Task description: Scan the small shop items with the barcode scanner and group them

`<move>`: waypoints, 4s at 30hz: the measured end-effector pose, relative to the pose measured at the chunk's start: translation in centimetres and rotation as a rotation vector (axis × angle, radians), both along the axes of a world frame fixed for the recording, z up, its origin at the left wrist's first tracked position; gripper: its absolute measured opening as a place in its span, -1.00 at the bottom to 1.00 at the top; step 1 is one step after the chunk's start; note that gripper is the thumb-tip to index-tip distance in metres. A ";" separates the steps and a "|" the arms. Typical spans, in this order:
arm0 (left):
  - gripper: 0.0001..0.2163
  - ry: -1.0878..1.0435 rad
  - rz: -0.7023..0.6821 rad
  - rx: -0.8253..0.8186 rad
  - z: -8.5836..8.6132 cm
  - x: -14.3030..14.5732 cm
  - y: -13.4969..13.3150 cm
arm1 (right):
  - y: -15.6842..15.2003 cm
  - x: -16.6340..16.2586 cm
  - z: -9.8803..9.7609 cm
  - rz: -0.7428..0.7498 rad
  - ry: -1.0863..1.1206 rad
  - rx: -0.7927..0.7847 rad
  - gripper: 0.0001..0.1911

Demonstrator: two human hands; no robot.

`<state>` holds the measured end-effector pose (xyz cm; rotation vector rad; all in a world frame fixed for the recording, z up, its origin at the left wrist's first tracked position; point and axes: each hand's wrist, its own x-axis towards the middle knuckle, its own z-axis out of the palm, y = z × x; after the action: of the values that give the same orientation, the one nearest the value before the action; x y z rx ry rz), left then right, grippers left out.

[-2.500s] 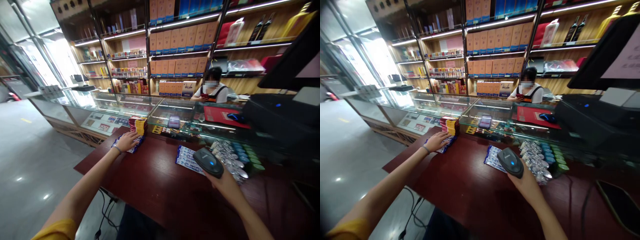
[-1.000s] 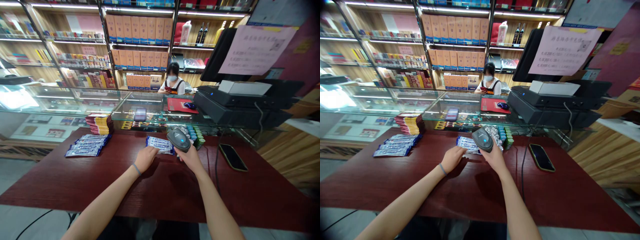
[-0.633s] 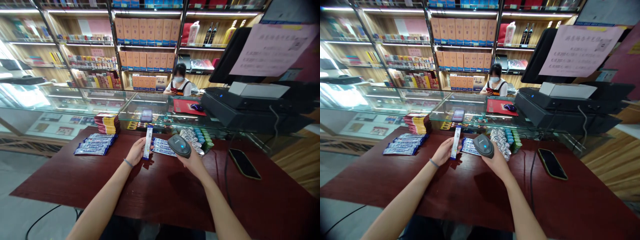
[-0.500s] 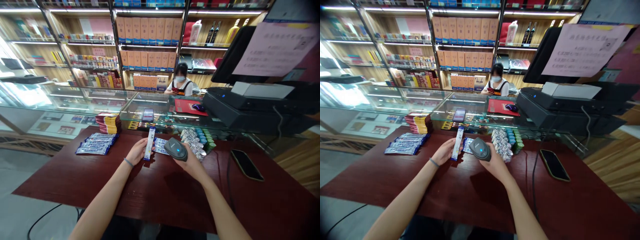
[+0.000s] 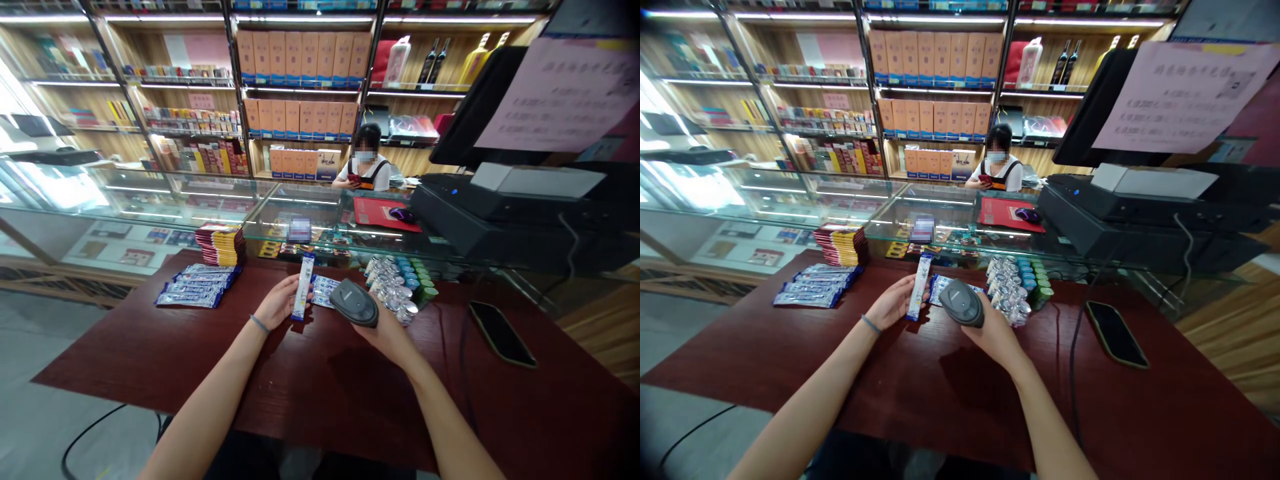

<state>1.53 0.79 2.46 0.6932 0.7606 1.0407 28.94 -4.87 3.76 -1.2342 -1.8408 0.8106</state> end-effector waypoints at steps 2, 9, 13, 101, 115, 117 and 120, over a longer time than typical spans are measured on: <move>-0.68 -0.025 -0.013 -0.010 0.1 0.0 0.0 | 0.0 0.0 0.0 -0.011 0.007 -0.004 -0.38; -0.71 -0.027 0.064 0.003 1.2 -0.6 0.3 | 0.5 0.2 -0.5 -0.037 0.041 0.010 -0.41; -0.70 0.004 0.189 0.063 3.5 -3.2 0.7 | 0.4 0.0 -0.3 -0.050 0.037 0.023 -0.46; -0.80 1.095 -0.087 1.173 -2.7 7.1 0.6 | -0.5 3.1 3.3 -0.208 0.289 -0.091 -0.43; -0.68 0.150 0.067 0.030 -0.7 -0.1 0.1 | -0.5 1.0 2.6 -0.212 0.226 -0.080 -0.49; -0.69 0.095 0.065 -0.017 -0.8 -0.9 0.2 | -0.4 0.4 2.0 -0.186 0.178 -0.068 -0.49; -0.71 0.058 0.054 -0.037 -1.0 -1.4 0.4 | -0.3 -0.3 1.0 -0.109 0.118 -0.028 -0.41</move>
<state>0.10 1.19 1.46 0.6765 0.8508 1.0571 28.62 -5.17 4.77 -1.2654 -1.6580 0.8330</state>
